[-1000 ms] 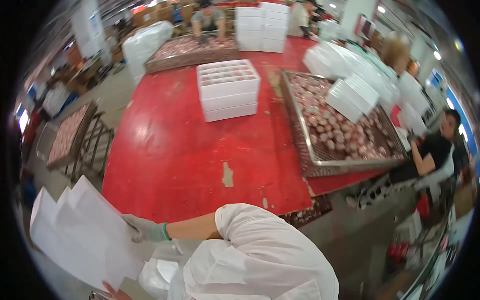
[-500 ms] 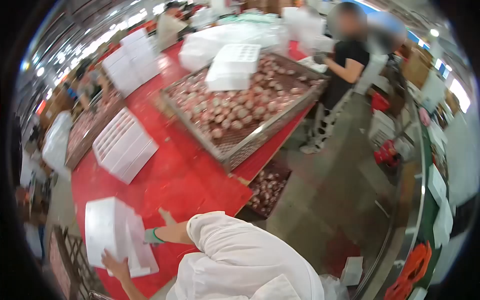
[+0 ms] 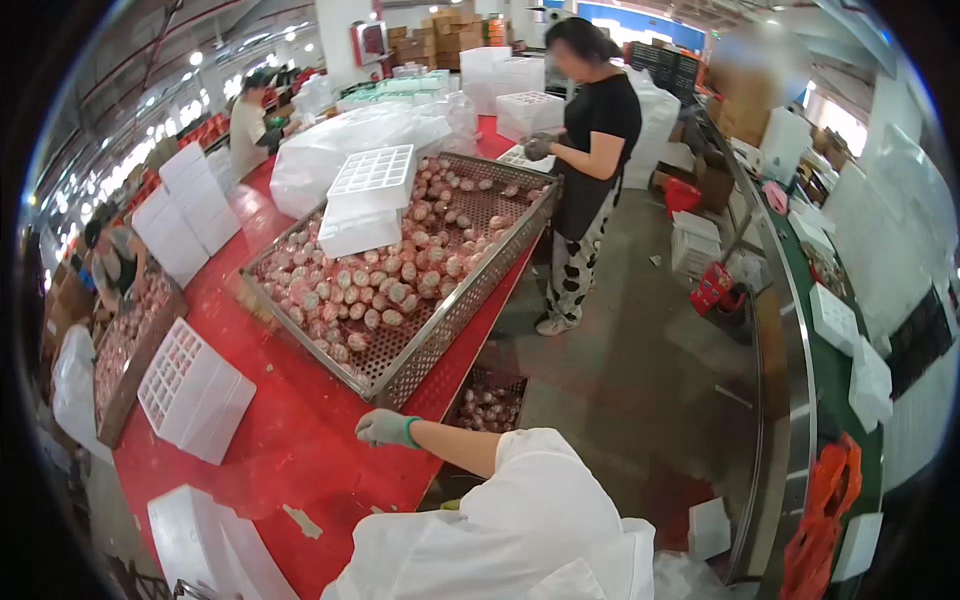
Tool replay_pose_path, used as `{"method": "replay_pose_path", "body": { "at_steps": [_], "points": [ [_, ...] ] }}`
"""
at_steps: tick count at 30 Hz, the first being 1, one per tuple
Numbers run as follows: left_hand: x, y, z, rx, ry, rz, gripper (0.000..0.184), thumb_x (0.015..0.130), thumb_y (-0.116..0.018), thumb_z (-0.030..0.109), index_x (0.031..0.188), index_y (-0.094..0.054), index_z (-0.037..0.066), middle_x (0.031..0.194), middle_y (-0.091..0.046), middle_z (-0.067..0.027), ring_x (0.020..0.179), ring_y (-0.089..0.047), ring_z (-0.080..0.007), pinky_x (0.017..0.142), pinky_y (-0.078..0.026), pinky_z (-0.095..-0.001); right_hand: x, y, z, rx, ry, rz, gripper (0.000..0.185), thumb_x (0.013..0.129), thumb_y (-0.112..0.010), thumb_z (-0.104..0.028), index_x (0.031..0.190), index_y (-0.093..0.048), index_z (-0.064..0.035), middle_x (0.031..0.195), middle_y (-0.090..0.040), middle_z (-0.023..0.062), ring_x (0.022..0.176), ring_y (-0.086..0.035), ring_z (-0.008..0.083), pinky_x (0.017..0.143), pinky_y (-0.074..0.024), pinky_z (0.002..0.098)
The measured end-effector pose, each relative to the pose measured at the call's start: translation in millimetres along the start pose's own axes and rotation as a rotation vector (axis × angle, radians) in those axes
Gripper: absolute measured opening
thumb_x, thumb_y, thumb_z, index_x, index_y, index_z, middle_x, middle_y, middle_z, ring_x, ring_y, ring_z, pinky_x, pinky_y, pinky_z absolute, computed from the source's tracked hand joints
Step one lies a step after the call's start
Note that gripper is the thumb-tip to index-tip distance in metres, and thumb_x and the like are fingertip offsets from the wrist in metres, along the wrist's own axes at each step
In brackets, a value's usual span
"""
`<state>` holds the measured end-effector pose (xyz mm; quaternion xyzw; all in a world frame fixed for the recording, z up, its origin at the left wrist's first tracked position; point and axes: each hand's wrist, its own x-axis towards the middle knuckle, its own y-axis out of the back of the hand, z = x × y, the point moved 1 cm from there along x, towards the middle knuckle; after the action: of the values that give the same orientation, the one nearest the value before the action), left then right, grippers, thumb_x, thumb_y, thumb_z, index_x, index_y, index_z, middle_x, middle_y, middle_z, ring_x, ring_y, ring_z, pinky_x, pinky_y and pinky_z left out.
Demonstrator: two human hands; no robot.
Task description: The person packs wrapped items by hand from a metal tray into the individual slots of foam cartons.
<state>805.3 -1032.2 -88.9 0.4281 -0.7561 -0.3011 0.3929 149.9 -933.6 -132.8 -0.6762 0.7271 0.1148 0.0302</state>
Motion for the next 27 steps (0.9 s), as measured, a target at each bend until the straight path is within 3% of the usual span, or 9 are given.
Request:
{"method": "replay_pose_path", "body": {
  "at_steps": [1,2,3,4,10,20,24,26,27],
  "points": [
    [-9.7,-33.0,-13.7,-0.04,-0.121,0.174,0.06,0.086,-0.057,0.052,0.124,-0.056,0.005,0.122,-0.055,-0.0171,0.112,-0.05,-0.0341,0.099,-0.035,-0.0474,-5.2,9.1,-1.3,0.068,-0.005,0.008,0.03,0.085,-0.062,-0.021,0.105,-0.065,0.001,0.083,-0.067,0.009,0.073,-0.063,0.0164,0.067,-0.0516,0.03],
    [4.5,-42.6,-10.1,-0.455,0.24,-0.108,0.097,0.063,-0.08,0.022,0.144,-0.031,0.004,0.145,-0.036,-0.0221,0.135,-0.03,-0.04,0.114,-0.019,-0.0475,-11.0,11.8,-6.0,0.141,-0.015,-0.014,0.03,0.085,-0.062,-0.021,0.105,-0.065,0.0014,0.084,-0.067,0.0091,0.075,-0.063,0.0159,0.068,-0.0515,0.0305],
    [-13.4,-38.0,4.5,-0.429,0.169,0.251,0.085,0.07,-0.076,0.025,0.141,-0.035,0.001,0.142,-0.041,-0.02,0.133,-0.035,-0.0374,0.114,-0.022,-0.0462,-15.8,13.4,-8.3,0.214,0.026,-0.022,0.028,0.085,-0.061,-0.019,0.104,-0.066,0.0005,0.087,-0.067,0.0088,0.077,-0.061,0.0147,0.07,-0.051,0.0305],
    [-10.4,-3.6,21.1,-0.513,0.295,0.191,0.084,0.072,-0.075,0.02,0.142,-0.034,0.001,0.144,-0.039,-0.0175,0.135,-0.034,-0.0342,0.114,-0.023,-0.0443,-13.1,18.9,-18.1,0.11,0.219,-0.093,0.027,0.085,-0.061,-0.019,0.104,-0.066,0.0004,0.091,-0.066,0.0081,0.08,-0.06,0.0142,0.072,-0.0505,0.0295],
    [17.0,136.0,69.7,-0.524,0.487,0.042,0.073,0.065,-0.079,0.013,0.132,-0.049,0.01,0.136,-0.048,-0.0133,0.131,-0.039,-0.0304,0.11,-0.033,-0.0397,-5.0,1.5,-27.3,0.196,-0.102,-0.151,0.026,0.094,-0.051,-0.014,0.114,-0.06,0.0002,0.102,-0.064,0.0077,0.093,-0.062,0.0149,0.083,-0.0495,0.0277],
    [-46.0,177.1,238.9,-0.829,0.058,-0.129,0.061,0.071,-0.071,0.011,0.129,-0.051,0.007,0.134,-0.049,-0.0141,0.127,-0.043,-0.0338,0.099,-0.038,-0.0444,57.9,-115.7,-32.4,-0.051,0.1,-0.048,0.058,0.089,-0.061,-0.028,0.132,-0.042,0.0048,0.127,-0.053,0.0207,0.117,-0.051,0.0306,0.098,-0.0415,0.0349],
    [-66.9,129.4,267.4,-1.178,0.332,0.151,0.053,0.071,-0.072,0.009,0.12,-0.052,0.003,0.125,-0.049,-0.0171,0.114,-0.049,-0.0365,0.095,-0.042,-0.0399,84.9,-140.8,-8.5,-0.439,0.308,-0.148,0.055,0.085,-0.062,-0.038,0.123,-0.052,0.0009,0.12,-0.056,0.0263,0.115,-0.051,0.0402,0.099,-0.0403,0.0435],
    [-61.8,115.6,265.0,-1.441,1.02,0.068,0.06,0.078,-0.074,0.019,0.127,-0.044,0.001,0.131,-0.045,-0.0152,0.119,-0.046,-0.0275,0.1,-0.038,-0.0377,86.2,-151.6,24.8,-0.47,0.361,-0.138,0.055,0.084,-0.061,-0.043,0.12,-0.055,-0.0016,0.116,-0.058,0.0269,0.112,-0.054,0.0398,0.095,-0.0434,0.0444],
    [-59.2,90.4,263.5,-1.502,1.031,0.025,0.065,0.081,-0.072,0.023,0.133,-0.039,0.002,0.136,-0.041,-0.0142,0.124,-0.042,-0.026,0.103,-0.035,-0.0373,79.2,-154.0,24.8,-0.436,0.354,-0.194,0.057,0.084,-0.061,-0.044,0.123,-0.052,-0.0026,0.118,-0.057,0.0276,0.112,-0.054,0.0398,0.095,-0.0431,0.0445]
  ]
}}
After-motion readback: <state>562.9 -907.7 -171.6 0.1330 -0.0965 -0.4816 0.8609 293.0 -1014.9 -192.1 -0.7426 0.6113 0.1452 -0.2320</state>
